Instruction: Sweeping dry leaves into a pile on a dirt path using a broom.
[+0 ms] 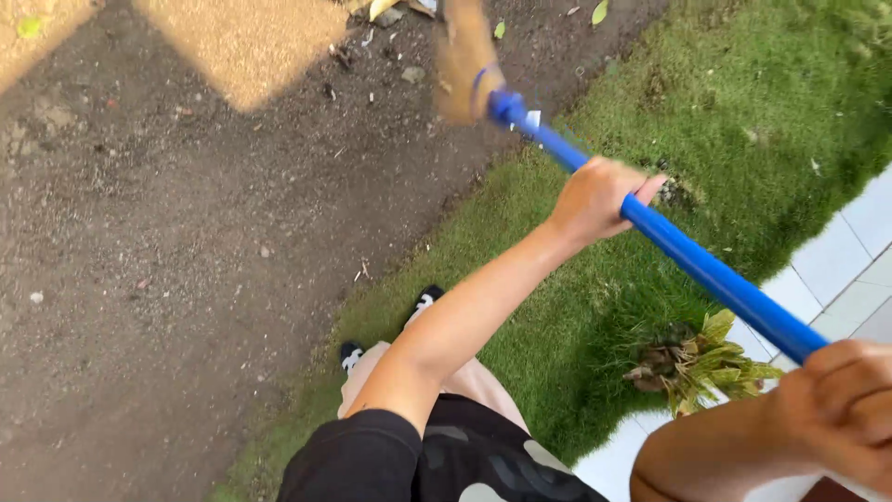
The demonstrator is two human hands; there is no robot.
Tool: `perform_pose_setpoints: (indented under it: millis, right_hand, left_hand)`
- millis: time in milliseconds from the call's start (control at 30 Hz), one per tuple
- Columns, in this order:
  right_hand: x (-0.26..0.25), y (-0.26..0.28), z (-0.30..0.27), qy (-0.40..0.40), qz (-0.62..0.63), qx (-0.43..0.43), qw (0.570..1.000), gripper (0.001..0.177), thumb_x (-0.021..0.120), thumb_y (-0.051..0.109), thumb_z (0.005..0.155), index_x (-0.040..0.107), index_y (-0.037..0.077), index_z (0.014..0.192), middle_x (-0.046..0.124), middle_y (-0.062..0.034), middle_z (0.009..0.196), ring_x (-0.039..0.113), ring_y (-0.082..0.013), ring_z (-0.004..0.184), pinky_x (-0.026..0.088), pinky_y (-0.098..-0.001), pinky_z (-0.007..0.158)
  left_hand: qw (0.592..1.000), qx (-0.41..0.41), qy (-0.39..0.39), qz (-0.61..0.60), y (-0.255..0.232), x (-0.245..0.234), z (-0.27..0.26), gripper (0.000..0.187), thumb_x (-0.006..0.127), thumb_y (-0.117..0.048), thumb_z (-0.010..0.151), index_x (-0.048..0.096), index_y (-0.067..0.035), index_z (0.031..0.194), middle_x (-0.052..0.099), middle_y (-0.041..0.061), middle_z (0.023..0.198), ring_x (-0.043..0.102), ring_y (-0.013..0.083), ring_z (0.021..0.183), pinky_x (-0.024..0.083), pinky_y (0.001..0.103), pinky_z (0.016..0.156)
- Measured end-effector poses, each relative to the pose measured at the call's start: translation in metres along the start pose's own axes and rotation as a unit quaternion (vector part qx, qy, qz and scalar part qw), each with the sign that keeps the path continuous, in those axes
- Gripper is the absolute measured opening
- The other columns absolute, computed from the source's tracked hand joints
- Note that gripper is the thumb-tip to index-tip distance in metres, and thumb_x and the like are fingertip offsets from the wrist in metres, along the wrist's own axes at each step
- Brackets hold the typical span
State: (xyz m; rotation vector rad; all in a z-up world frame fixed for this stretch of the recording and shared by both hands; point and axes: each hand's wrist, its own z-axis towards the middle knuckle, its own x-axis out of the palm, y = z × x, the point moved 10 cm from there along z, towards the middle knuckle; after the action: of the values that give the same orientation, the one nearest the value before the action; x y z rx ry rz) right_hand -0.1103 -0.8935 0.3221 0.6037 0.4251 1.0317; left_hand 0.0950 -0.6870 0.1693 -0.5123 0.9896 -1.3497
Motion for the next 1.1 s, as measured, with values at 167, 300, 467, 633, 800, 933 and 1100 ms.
perform_pose_setpoints:
  millis: [167, 300, 467, 633, 800, 933, 1100]
  right_hand:
    - [0.063, -0.019, 0.024, 0.008, 0.0, 0.114, 0.993, 0.055, 0.041, 0.045, 0.113, 0.017, 0.015, 0.073, 0.012, 0.0003, 0.057, 0.009, -0.0107, 0.042, 0.015, -0.0285, 0.04]
    - [0.129, -0.024, 0.029, 0.032, 0.148, 0.197, 0.969, 0.06, 0.041, 0.045, 0.12, 0.023, 0.014, 0.072, 0.021, 0.0016, 0.052, 0.018, -0.0081, 0.039, 0.022, -0.0257, 0.039]
    - [0.193, 0.013, 0.04, 0.089, 0.135, 0.065, 0.985, 0.056, 0.042, 0.037, 0.11, 0.022, 0.016, 0.063, 0.022, 0.0022, 0.046, 0.022, -0.0103, 0.034, 0.024, -0.0289, 0.032]
    - [0.189, -0.001, 0.043, 0.107, 0.193, -0.025, 0.975, 0.059, 0.037, 0.044, 0.109, 0.028, 0.018, 0.057, 0.027, 0.0064, 0.043, 0.025, -0.0079, 0.032, 0.024, -0.0285, 0.031]
    - [0.195, -0.123, 0.057, -0.048, 0.39, 0.126, 0.911, 0.058, 0.028, 0.058, 0.105, 0.029, 0.019, 0.062, 0.029, 0.0033, 0.044, 0.024, -0.0105, 0.033, 0.022, -0.0318, 0.036]
    - [0.323, -0.201, 0.066, 0.021, 0.359, 0.158, 0.92, 0.061, 0.03, 0.04, 0.119, 0.031, 0.021, 0.06, 0.027, 0.0052, 0.044, 0.021, -0.0061, 0.036, 0.024, -0.0245, 0.031]
    - [0.402, -0.234, 0.078, 0.033, 0.322, 0.218, 0.921, 0.057, 0.041, 0.035, 0.115, 0.031, 0.012, 0.065, 0.031, -0.001, 0.055, 0.028, -0.0143, 0.045, 0.027, -0.0343, 0.045]
  left_hand:
    - [0.99, -0.108, 0.085, -0.007, 0.039, 0.024, -0.075, 0.043, 0.062, -0.028, 0.099, 0.06, -0.01, 0.06, 0.058, 0.01, 0.055, 0.057, 0.0322, 0.047, 0.049, 0.045, 0.057]
    - [0.981, -0.161, 0.09, -0.054, 0.071, 0.04, -0.101, 0.043, 0.064, -0.026, 0.099, 0.061, -0.008, 0.06, 0.058, 0.014, 0.056, 0.057, 0.0356, 0.049, 0.046, 0.047, 0.052]
    - [0.991, -0.105, 0.045, -0.069, 0.087, 0.017, -0.041, 0.043, 0.066, -0.025, 0.097, 0.057, -0.007, 0.059, 0.057, 0.016, 0.058, 0.058, 0.0368, 0.053, 0.045, 0.048, 0.054]
    - [0.999, -0.027, 0.008, -0.02, 0.087, -0.047, 0.025, 0.045, 0.067, -0.024, 0.096, 0.054, -0.008, 0.056, 0.057, 0.015, 0.057, 0.058, 0.036, 0.056, 0.046, 0.048, 0.059]
    - [0.997, 0.044, -0.028, 0.06, 0.113, -0.142, 0.039, 0.014, 0.068, -0.024, 0.083, 0.071, -0.012, 0.089, 0.066, 0.011, 0.07, 0.063, 0.0357, 0.062, 0.047, 0.048, 0.058]
    - [0.989, -0.089, 0.005, 0.117, 0.243, -0.173, 0.019, 0.029, 0.068, -0.021, 0.093, 0.06, -0.009, 0.068, 0.061, 0.015, 0.063, 0.062, 0.0378, 0.059, 0.046, 0.048, 0.056]
    - [0.992, -0.098, -0.009, 0.074, 0.326, -0.17, 0.066, 0.04, 0.066, -0.019, 0.097, 0.055, -0.006, 0.061, 0.056, 0.017, 0.059, 0.058, 0.0372, 0.053, 0.043, 0.047, 0.054]
